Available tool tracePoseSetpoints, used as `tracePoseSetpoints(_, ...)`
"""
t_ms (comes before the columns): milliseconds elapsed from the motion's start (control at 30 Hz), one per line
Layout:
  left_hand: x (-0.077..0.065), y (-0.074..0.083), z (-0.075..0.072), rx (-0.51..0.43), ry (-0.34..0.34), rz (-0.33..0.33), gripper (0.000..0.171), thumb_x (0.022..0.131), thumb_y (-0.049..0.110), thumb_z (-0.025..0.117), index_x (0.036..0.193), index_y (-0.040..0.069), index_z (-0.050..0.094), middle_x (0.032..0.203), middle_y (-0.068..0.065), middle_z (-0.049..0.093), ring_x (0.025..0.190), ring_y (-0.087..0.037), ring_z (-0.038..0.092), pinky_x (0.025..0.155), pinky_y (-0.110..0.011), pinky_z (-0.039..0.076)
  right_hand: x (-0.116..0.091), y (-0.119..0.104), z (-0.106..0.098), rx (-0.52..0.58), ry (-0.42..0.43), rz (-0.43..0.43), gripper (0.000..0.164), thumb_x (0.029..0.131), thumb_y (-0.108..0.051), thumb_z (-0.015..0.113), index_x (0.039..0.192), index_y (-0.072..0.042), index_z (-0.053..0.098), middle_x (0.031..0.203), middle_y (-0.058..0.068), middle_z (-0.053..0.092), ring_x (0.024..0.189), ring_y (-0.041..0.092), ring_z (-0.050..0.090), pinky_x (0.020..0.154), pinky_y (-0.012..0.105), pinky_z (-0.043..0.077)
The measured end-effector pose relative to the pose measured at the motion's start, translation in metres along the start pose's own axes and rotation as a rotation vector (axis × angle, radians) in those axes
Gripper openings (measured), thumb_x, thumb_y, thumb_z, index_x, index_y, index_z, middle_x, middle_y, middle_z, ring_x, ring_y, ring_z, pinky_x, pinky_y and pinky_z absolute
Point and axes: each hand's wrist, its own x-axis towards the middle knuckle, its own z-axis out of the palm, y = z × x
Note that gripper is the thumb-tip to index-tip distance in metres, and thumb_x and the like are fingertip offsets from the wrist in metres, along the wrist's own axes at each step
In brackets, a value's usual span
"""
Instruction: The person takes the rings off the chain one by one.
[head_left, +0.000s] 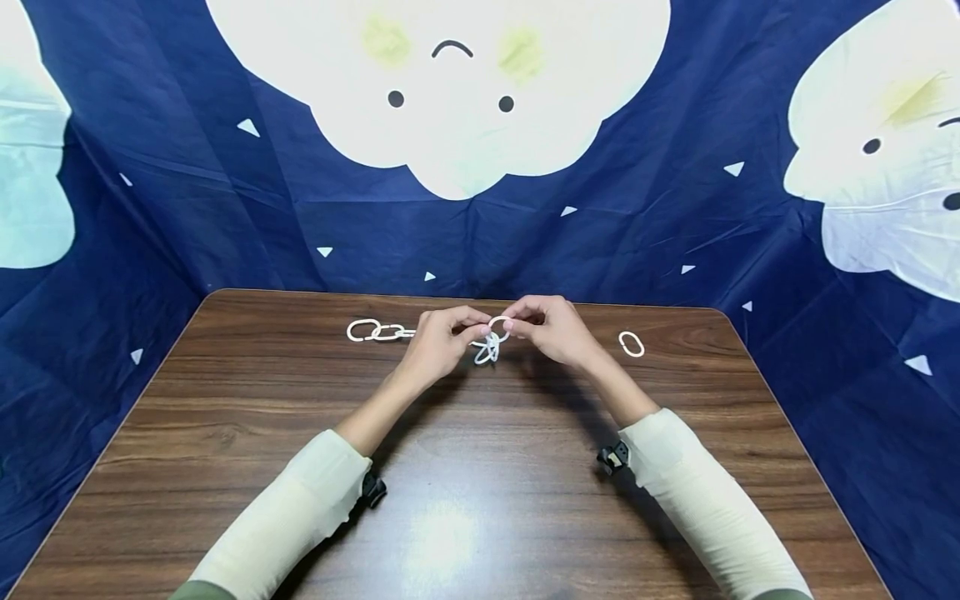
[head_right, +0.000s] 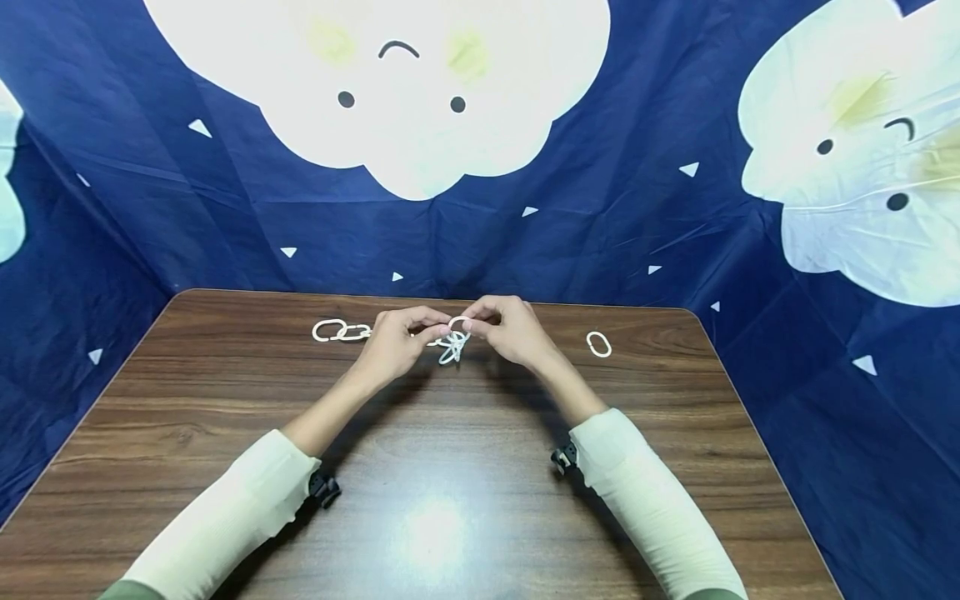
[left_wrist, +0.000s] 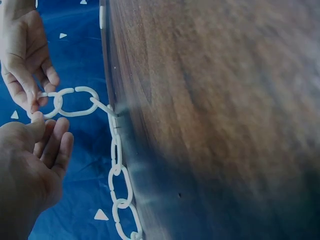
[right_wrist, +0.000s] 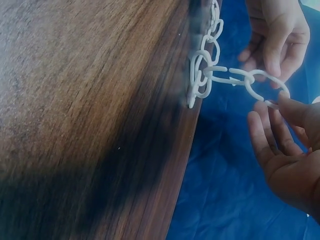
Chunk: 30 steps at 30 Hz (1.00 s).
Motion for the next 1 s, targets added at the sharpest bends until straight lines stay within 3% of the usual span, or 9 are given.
tracePoseSetpoints(133,-0.0012,-0.0011,-0.0007,0.011,-0.005,-0.004,0.017,0.104,0.018,0.083,0.118,0.01,0.087,0.11,-0.004,0.089,0.098,-0.02,0.079,0.091,-0.048,0.063,-0.0016,0.0021,-0.0007,-0.005,0.017,0.004,0.01,0.104,-0.01,0.082,0.112,-0.005,0.085,0.098,0.01,0.084,0.082,0.027,0.074,0.07,0.022,0.055)
tracePoseSetpoints(267,-0.0025,-0.0017,-0.0018,0.023,-0.009,-0.004,0.018,0.104,0.017,0.083,0.119,0.01,0.086,0.112,-0.004,0.089,0.1,-0.02,0.079,0.092,-0.05,0.063,-0.0034,0.0028,-0.0017,0.006,0.026,0.011,0.01,0.104,-0.01,0.082,0.112,-0.005,0.085,0.097,0.011,0.084,0.081,0.017,0.071,0.071,0.022,0.056)
tracePoseSetpoints(400,-0.0033,-0.0045,-0.0021,0.036,-0.018,-0.01,0.018,0.103,0.015,0.083,0.12,0.008,0.086,0.113,-0.006,0.088,0.103,-0.024,0.081,0.095,-0.051,0.063,-0.0041,0.0051,-0.0026,0.028,0.031,0.017,0.013,0.104,-0.008,0.081,0.114,0.0,0.083,0.097,0.014,0.084,0.084,0.025,0.075,0.072,0.021,0.056)
tracePoseSetpoints(600,-0.0034,-0.0092,-0.0003,0.063,-0.1,-0.063,0.022,0.102,0.016,0.085,0.123,0.011,0.086,0.12,-0.005,0.088,0.116,-0.026,0.081,0.105,-0.05,0.062,-0.0039,0.0057,-0.0048,0.043,0.036,0.017,0.012,0.104,-0.008,0.08,0.114,-0.001,0.084,0.095,0.013,0.084,0.088,0.033,0.077,0.073,0.021,0.057)
tracePoseSetpoints(767,-0.0017,-0.0096,0.0025,0.076,-0.187,-0.093,0.026,0.101,0.02,0.087,0.126,0.013,0.084,0.121,-0.003,0.087,0.12,-0.024,0.081,0.111,-0.047,0.06,-0.004,0.0041,-0.0068,0.029,0.038,0.024,0.011,0.104,-0.01,0.081,0.113,-0.004,0.084,0.096,0.012,0.084,0.085,0.022,0.075,0.075,0.02,0.058)
tracePoseSetpoints(900,-0.0004,-0.0083,0.0045,0.076,-0.215,-0.09,0.025,0.101,0.019,0.087,0.125,0.013,0.084,0.12,-0.003,0.088,0.118,-0.024,0.081,0.112,-0.048,0.059,-0.0039,0.0045,-0.0067,0.027,0.032,0.028,0.015,0.105,-0.011,0.081,0.116,0.0,0.083,0.098,0.014,0.085,0.083,0.012,0.073,0.076,0.02,0.058)
tracePoseSetpoints(1000,0.0001,-0.0071,0.0055,0.079,-0.225,-0.083,0.022,0.101,0.02,0.086,0.123,0.014,0.084,0.12,-0.003,0.088,0.119,-0.024,0.08,0.113,-0.049,0.058,-0.0039,0.0054,-0.006,0.036,0.029,0.027,0.018,0.105,-0.01,0.08,0.118,0.003,0.082,0.098,0.015,0.085,0.084,0.012,0.073,0.076,0.02,0.058)
